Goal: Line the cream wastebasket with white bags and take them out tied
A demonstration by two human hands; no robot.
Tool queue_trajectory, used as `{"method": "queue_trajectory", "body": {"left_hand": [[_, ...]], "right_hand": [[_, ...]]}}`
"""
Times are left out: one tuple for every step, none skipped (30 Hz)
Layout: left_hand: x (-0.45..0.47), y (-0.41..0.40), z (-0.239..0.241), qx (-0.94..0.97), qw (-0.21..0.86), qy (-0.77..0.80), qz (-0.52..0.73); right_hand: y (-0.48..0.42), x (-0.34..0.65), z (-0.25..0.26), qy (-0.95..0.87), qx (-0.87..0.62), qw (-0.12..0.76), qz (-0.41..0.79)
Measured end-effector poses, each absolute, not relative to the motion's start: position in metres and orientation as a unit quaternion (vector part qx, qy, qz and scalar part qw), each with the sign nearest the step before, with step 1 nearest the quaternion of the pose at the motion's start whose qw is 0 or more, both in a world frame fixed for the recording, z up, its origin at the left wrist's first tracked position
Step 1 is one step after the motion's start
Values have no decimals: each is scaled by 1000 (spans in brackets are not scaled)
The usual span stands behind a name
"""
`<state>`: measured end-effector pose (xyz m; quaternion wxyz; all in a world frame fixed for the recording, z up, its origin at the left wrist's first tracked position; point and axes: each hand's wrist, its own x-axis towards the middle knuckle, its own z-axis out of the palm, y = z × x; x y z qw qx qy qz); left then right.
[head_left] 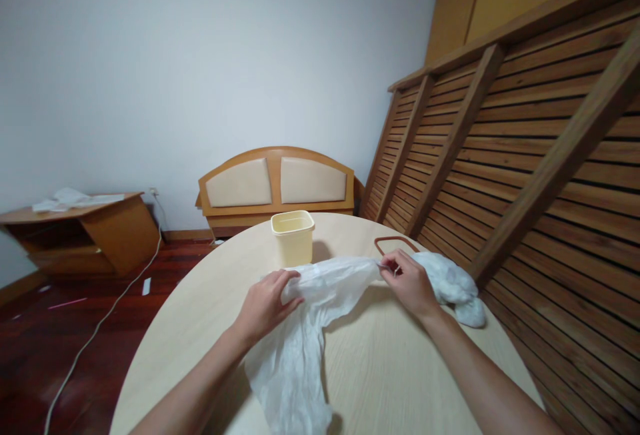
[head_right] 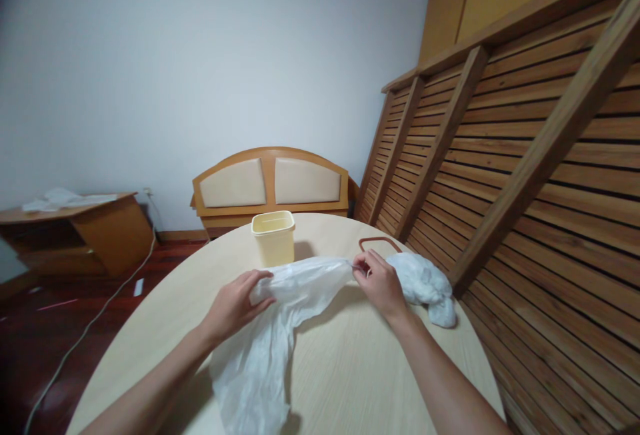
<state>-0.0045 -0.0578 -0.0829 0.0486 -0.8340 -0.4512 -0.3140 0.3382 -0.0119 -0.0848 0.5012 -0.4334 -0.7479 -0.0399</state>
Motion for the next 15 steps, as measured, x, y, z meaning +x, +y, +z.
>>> {"method": "queue_trajectory", "body": {"left_hand": [[-5,-56,-85,-827,48,-465,-312],[-6,-54,-87,-819,46,-478,-315],[-7,-53,-88,-809,43,-489,-324],[-8,-52,-88,-800,35,-498,-334],[-10,-51,-87,-791,24,-503,-346],[-11,-50,-86,-783,10,-507,-359],[-13,-49,-84,-776,-8,-510,-372],[-14,-49,-82,-768,-29,-511,-385],[-15,-49,-80,-760,-51,-512,-398],[-17,-48,-79,-751,-73,-512,-412],[-17,-48,-77,-741,-92,-511,-425],[-18,-47,-76,-732,-107,-511,-438],[-18,-47,-75,-724,-117,-510,-449],[-19,-47,-75,-719,-124,-507,-459],[-18,-47,-74,-715,-129,-504,-466]], "right_hand": [[-12,339,-85,-750,-433,498,-44],[-11,339,-85,-751,-433,495,-49],[-11,339,-85,-751,-434,495,-52],[-10,340,-85,-750,-434,496,-56],[-10,340,-85,-748,-432,500,-59],[-10,341,-84,-747,-430,503,-63],[-10,341,-84,-745,-429,507,-69],[-10,342,-84,-743,-427,510,-76],[-10,342,-83,-740,-426,514,-83],[-10,343,-83,-736,-425,519,-90],[-10,343,-82,-731,-425,525,-96],[-11,343,-82,-725,-427,531,-101],[-11,343,-81,-718,-431,537,-105],[-11,343,-81,-709,-437,542,-107],[-11,343,-81,-699,-446,548,-107]]}}
